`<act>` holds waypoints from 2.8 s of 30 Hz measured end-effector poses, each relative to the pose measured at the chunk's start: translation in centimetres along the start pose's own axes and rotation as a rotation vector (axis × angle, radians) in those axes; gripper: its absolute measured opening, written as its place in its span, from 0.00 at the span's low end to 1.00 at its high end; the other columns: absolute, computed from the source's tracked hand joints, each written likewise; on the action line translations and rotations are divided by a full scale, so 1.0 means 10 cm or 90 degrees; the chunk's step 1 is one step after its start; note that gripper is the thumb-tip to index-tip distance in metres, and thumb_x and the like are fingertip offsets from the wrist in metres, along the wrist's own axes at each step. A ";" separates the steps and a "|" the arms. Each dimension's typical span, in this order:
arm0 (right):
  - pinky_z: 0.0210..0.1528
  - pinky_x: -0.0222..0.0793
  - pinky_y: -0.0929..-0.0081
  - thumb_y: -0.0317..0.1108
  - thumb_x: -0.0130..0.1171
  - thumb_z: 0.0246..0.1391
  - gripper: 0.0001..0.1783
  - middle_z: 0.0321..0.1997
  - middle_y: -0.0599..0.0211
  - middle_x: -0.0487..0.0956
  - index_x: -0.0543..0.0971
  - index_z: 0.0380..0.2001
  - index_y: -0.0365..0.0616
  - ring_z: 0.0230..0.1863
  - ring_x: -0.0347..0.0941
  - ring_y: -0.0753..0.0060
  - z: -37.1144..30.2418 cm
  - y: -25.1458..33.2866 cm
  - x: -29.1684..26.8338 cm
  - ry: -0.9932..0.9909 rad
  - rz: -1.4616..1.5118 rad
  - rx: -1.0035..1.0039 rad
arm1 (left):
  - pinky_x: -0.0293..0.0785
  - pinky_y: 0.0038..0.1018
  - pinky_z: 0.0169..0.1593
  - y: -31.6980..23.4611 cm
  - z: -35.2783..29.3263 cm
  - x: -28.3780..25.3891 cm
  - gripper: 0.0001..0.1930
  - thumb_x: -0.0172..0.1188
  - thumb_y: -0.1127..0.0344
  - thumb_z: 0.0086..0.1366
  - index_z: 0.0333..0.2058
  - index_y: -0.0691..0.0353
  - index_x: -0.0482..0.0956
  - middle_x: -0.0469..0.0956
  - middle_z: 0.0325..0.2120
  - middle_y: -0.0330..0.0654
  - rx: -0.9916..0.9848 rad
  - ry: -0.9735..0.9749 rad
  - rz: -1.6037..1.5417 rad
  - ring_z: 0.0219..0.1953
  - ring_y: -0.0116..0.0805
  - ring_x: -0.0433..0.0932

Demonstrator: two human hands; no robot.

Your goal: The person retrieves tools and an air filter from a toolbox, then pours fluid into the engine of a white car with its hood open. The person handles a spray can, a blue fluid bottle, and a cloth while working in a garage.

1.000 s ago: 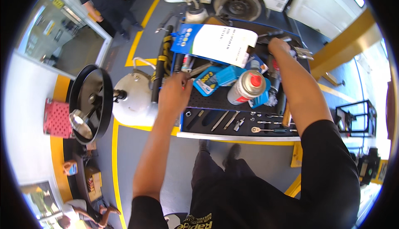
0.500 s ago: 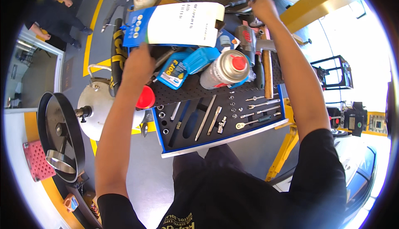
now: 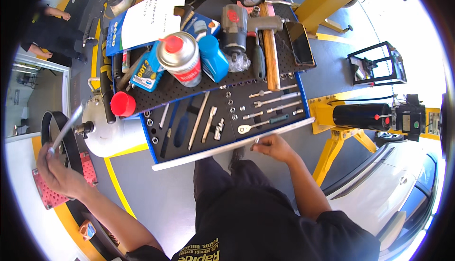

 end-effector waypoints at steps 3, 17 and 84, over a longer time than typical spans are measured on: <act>0.28 0.64 0.80 0.41 0.65 0.65 0.13 0.20 0.77 0.78 0.89 0.37 0.42 0.25 0.69 0.89 0.25 -0.07 -0.13 -0.027 -0.029 -0.115 | 0.77 0.31 0.49 -0.18 -0.39 -0.20 0.12 0.47 0.71 0.75 0.51 0.67 0.76 0.79 0.41 0.43 -0.154 -0.040 -0.245 0.42 0.37 0.78; 0.22 0.52 0.79 0.28 0.39 0.70 0.14 0.38 0.69 0.71 0.67 0.56 0.45 0.21 0.54 0.79 1.81 0.43 -0.03 -0.076 1.118 -0.095 | 0.76 0.21 0.34 -0.74 -4.02 -0.26 0.14 0.52 0.68 0.75 0.54 0.67 0.76 0.81 0.40 0.43 -1.326 0.515 -0.409 0.30 0.22 0.76; 0.37 0.80 0.46 0.33 0.46 0.66 0.15 0.30 0.42 0.84 0.75 0.45 0.32 0.32 0.83 0.37 1.60 1.20 0.62 -0.369 -0.362 -0.234 | 0.80 0.50 0.48 0.30 -3.36 2.42 0.13 0.61 0.72 0.62 0.45 0.67 0.75 0.81 0.43 0.60 -0.163 0.601 0.233 0.44 0.65 0.83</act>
Point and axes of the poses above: each hand's wrist, its own z-axis towards the middle knuckle, its own x-axis out of the palm, y = z × x, the point moved 4 cm from there along z, towards the middle knuckle
